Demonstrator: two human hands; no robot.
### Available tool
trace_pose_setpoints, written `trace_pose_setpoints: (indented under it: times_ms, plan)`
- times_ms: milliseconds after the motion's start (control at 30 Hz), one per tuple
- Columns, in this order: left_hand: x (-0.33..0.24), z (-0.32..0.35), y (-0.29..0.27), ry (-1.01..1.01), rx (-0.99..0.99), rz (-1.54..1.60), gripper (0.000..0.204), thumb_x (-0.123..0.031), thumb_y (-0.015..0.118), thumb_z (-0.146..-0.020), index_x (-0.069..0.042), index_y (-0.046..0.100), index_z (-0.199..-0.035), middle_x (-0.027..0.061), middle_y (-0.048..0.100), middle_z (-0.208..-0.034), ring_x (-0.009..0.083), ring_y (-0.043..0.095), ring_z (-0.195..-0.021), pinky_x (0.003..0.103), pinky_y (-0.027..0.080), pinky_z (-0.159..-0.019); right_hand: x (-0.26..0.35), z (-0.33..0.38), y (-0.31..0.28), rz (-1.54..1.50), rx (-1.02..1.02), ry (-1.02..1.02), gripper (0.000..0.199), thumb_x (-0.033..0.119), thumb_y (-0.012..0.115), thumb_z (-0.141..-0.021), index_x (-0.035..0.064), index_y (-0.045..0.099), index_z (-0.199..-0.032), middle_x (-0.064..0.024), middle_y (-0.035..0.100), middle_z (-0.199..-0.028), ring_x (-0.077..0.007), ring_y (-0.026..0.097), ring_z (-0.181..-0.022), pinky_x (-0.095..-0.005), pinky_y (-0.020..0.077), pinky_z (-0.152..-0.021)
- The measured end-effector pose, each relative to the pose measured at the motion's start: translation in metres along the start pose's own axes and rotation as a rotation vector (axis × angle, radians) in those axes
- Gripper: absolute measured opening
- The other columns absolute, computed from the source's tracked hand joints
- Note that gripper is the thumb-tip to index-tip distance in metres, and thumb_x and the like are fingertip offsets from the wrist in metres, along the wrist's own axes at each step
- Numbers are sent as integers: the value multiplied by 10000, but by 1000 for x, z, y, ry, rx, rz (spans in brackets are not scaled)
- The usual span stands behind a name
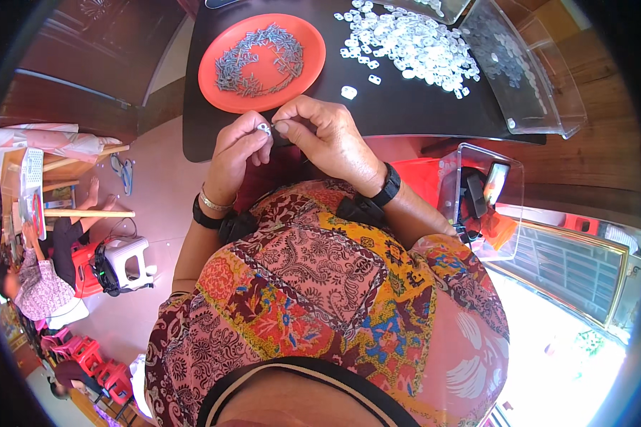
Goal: Assembling small plastic components by inserting tiny metal springs into them.
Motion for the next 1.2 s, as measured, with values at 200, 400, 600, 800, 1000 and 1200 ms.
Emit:
trace_pose_setpoints:
  times_ms: [200,400,600,800,1000,1200]
  plan:
    - [0,0,1,-4,-1,-22,136,-140,501,-881,-33,519,-800,-5,511,-643,53,433,-573,214,341,-523,4,1,1,138,7,-50,57,54,630,-867,24,626,-915,-74,647,-756,-133,623,-665,-274,489,-594]
    - [0,0,1,-1,-4,-29,138,-126,492,-876,-28,505,-781,-2,503,-639,56,427,-571,220,342,-525,10,1,4,225,28,-102,65,67,636,-852,31,630,-905,-108,646,-758,-208,643,-647,-298,493,-583]
    - [-3,1,3,9,17,-31,141,-132,493,-870,-26,505,-776,-1,502,-637,58,427,-570,223,343,-524,11,0,1,242,0,-103,56,64,630,-851,29,629,-895,-109,645,-746,-205,643,-633,-301,491,-570]
    - [-1,0,2,-13,19,-47,155,-146,496,-868,-20,508,-780,1,505,-633,60,432,-567,224,345,-522,12,0,3,220,16,-115,52,59,630,-849,27,627,-891,-104,641,-738,-197,635,-623,-299,491,-570]
    - [0,0,2,-17,17,-45,162,-155,500,-868,-16,512,-785,5,505,-633,63,439,-569,227,350,-523,14,0,2,242,13,-113,55,61,630,-849,25,625,-890,-103,635,-732,-204,634,-629,-301,490,-573]
    - [-1,0,3,-24,20,-53,167,-160,505,-870,-12,515,-794,6,505,-644,67,451,-576,228,368,-530,18,-1,4,279,20,-136,47,66,620,-853,25,617,-877,-118,635,-736,-236,645,-649,-315,491,-580]
Point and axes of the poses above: each hand's wrist, its own z-axis away from the middle knuckle, its own y-axis out of the palm, x = y × z, the point moved 10 cm from there along -z, towards the middle knuckle
